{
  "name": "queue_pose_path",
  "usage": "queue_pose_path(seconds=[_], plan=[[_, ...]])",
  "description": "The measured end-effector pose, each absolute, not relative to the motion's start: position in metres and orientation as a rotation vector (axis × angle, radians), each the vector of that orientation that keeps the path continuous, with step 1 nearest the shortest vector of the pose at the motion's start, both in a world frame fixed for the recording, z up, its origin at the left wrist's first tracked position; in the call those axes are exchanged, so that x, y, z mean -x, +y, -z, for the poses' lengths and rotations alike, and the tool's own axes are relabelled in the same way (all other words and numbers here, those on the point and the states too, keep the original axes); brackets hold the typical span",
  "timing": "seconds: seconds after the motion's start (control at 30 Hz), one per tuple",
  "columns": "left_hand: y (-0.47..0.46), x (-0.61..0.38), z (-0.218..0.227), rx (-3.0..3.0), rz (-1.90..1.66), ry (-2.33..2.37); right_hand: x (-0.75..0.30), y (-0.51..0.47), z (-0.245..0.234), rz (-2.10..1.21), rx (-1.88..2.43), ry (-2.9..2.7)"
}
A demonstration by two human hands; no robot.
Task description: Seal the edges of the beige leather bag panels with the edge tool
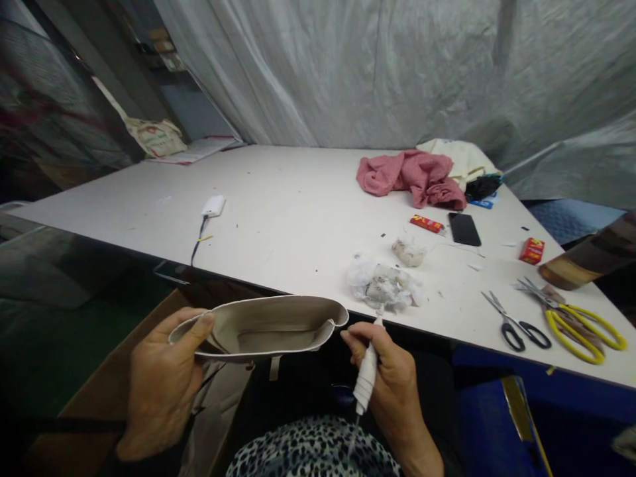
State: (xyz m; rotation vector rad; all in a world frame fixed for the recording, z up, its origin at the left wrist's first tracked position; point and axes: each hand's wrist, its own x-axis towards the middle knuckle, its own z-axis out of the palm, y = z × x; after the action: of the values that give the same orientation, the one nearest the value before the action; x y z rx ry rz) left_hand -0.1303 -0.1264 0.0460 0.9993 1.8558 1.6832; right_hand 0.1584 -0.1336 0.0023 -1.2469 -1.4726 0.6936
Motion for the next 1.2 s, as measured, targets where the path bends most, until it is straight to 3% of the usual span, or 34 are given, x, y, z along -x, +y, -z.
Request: queue_pose_path(seconds=[0.33, 0.67, 0.87, 1.2], plan=[[-0.151, 0.141, -0.008, -0.932, -1.780, 1.906, -0.128, -0.123, 0.012, -0.702, 1.252, -1.732], [-0.162, 0.139, -0.003, -1.115, -1.686, 1.993, -0.099, -0.084, 0.008, -0.386, 1.493, -2.153], [-0.171, 0.139, 0.010, -1.188, -1.590, 2.061, -0.095, -0.091, 0.028, -0.240, 1.616, -2.114], [-0.169, 0.144, 0.031, -1.152, -1.536, 2.070, -0.088, -0.105, 0.051, -0.356, 1.435, -1.795]])
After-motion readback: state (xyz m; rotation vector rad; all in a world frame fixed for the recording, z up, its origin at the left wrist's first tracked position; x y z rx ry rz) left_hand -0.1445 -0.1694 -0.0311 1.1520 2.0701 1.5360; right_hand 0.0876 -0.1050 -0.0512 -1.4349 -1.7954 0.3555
